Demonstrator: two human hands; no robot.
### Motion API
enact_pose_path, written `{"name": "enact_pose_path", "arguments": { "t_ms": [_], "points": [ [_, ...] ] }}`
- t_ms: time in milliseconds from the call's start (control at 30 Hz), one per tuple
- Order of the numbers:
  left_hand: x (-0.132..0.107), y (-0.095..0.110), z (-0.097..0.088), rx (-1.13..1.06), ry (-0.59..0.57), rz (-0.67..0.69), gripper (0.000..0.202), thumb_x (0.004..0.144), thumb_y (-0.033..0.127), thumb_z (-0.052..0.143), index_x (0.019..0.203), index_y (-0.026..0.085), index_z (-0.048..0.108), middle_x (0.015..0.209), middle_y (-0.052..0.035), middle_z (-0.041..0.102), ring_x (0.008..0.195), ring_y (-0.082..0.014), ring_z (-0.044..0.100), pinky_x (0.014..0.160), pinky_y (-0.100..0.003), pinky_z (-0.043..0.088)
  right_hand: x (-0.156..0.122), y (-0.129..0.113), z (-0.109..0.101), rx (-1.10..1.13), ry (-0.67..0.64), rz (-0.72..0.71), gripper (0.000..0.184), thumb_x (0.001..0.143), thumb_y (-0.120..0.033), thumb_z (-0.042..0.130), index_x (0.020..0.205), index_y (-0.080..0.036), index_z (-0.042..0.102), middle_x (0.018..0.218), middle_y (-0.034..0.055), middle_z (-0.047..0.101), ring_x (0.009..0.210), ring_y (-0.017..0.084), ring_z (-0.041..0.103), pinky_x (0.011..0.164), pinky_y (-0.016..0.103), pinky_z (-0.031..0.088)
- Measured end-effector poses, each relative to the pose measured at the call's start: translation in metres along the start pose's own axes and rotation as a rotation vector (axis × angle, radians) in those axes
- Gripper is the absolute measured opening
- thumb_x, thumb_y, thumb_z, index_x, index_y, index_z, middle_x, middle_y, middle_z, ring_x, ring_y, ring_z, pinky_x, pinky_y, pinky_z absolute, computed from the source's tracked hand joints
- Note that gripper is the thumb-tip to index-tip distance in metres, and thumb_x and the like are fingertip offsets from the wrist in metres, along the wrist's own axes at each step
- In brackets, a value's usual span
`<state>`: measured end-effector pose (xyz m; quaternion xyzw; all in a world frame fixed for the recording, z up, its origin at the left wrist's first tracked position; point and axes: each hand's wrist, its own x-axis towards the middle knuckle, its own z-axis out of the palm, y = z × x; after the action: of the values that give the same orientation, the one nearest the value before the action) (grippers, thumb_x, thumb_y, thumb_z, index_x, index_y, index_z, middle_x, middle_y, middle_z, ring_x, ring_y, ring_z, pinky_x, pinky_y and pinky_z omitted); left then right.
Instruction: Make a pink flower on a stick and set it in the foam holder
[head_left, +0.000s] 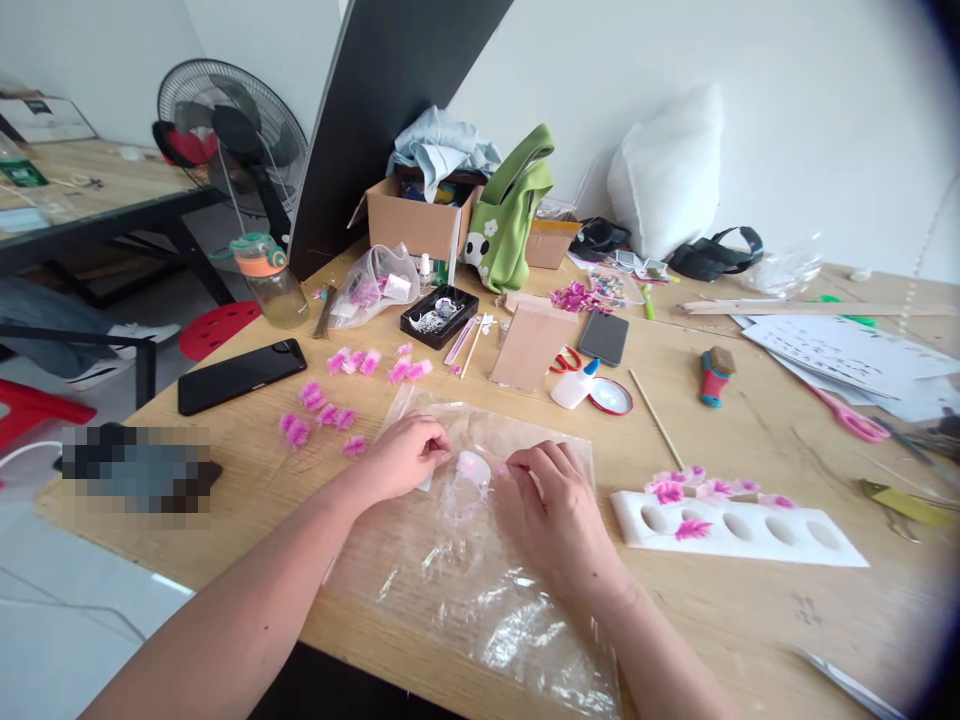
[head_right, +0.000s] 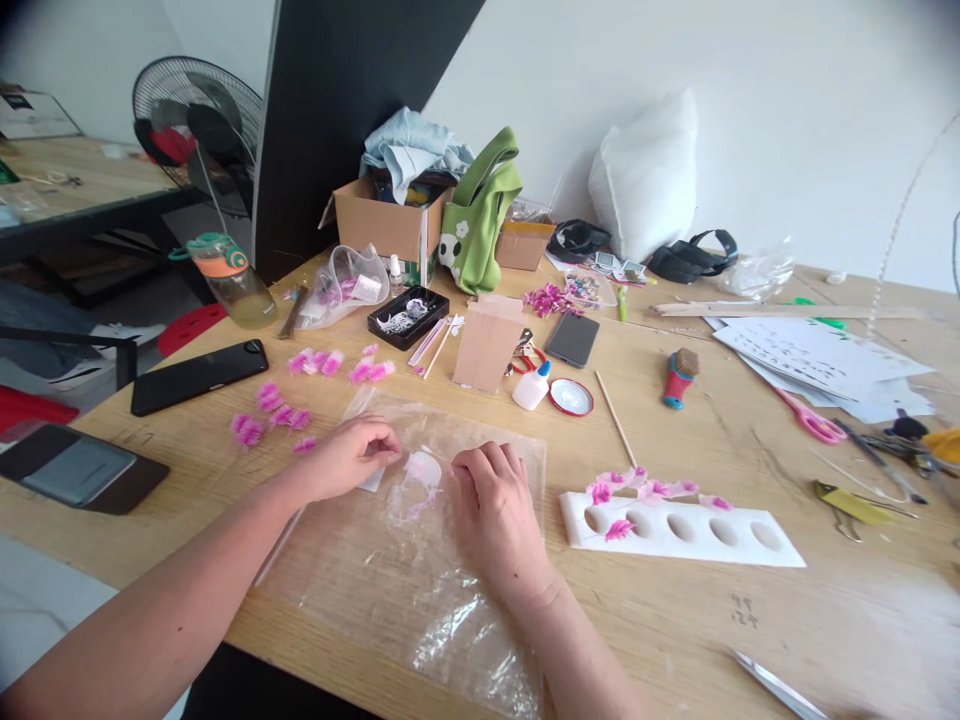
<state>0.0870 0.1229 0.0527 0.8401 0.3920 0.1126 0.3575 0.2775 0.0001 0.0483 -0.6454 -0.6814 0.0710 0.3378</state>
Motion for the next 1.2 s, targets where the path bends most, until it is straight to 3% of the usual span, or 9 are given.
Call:
{"name": "enact_pose_path", "arguments": {
  "t_ms": [267,567,733,900,1067,1200],
  "points": [
    [0.002,-0.001,-0.005,-0.164,-0.013,-0.077,0.008,0.08,0.022,0.061,0.077,0.017,0.066,0.079,-0.0043,0.064,0.074,-0.0178,0.058,0.068,-0.029,0.043,0.002,-0.001,-0.001,-0.003,0.022,-0.01,0.019,0.099,-0.022,0.043,0.084,-0.02,0.055,0.083,0.0039,0.057,0.081,0.02,0.046,0.075,0.035,0.039],
    [0.0,-0.007,-0.014,-0.677,0.038,-0.206,0.022,0.072,0.035,0.072,0.079,0.015,0.068,0.071,0.0001,0.06,0.063,-0.0106,0.048,0.058,-0.023,0.034,0.0,0.001,-0.002,0.009,0.125,0.015,0.016,0.097,-0.016,0.044,0.086,-0.021,0.055,0.084,0.0037,0.057,0.084,0.02,0.047,0.075,0.034,0.04],
    [0.001,-0.007,-0.02,-1.149,-0.025,-0.285,0.021,0.062,0.021,0.081,0.069,0.011,0.064,0.066,0.001,0.053,0.053,-0.0044,0.039,0.045,-0.018,0.023,0.001,0.001,-0.003,0.024,0.171,0.022,0.017,0.097,-0.014,0.042,0.087,-0.022,0.054,0.085,0.0044,0.057,0.083,0.021,0.047,0.074,0.035,0.04],
    [0.001,-0.01,-0.024,-1.484,-0.183,-0.362,0.015,0.067,0.012,0.077,0.069,0.008,0.063,0.065,0.0011,0.048,0.051,-0.0033,0.041,0.039,-0.013,0.021,0.0,0.002,-0.004,0.03,0.181,0.012,0.016,0.096,-0.013,0.043,0.088,-0.022,0.054,0.085,0.0043,0.057,0.082,0.021,0.047,0.073,0.035,0.04],
    [0.001,-0.013,-0.027,-1.706,-0.263,-0.427,0.007,0.073,0.005,0.068,0.074,0.008,0.061,0.065,0.0011,0.046,0.05,-0.003,0.041,0.037,-0.011,0.023,0.0,0.005,-0.002,0.025,0.19,-0.017,0.015,0.096,-0.012,0.045,0.089,-0.022,0.053,0.084,0.0034,0.056,0.082,0.02,0.047,0.072,0.035,0.04],
    [0.001,-0.013,-0.027,-1.753,-0.267,-0.438,0.005,0.075,0.004,0.065,0.076,0.007,0.061,0.065,0.0011,0.045,0.049,-0.003,0.04,0.037,-0.011,0.023,0.001,0.005,0.0,0.031,0.205,-0.037,0.013,0.096,-0.013,0.046,0.089,-0.022,0.053,0.084,0.0032,0.056,0.082,0.02,0.047,0.072,0.034,0.04]
  ]
}}
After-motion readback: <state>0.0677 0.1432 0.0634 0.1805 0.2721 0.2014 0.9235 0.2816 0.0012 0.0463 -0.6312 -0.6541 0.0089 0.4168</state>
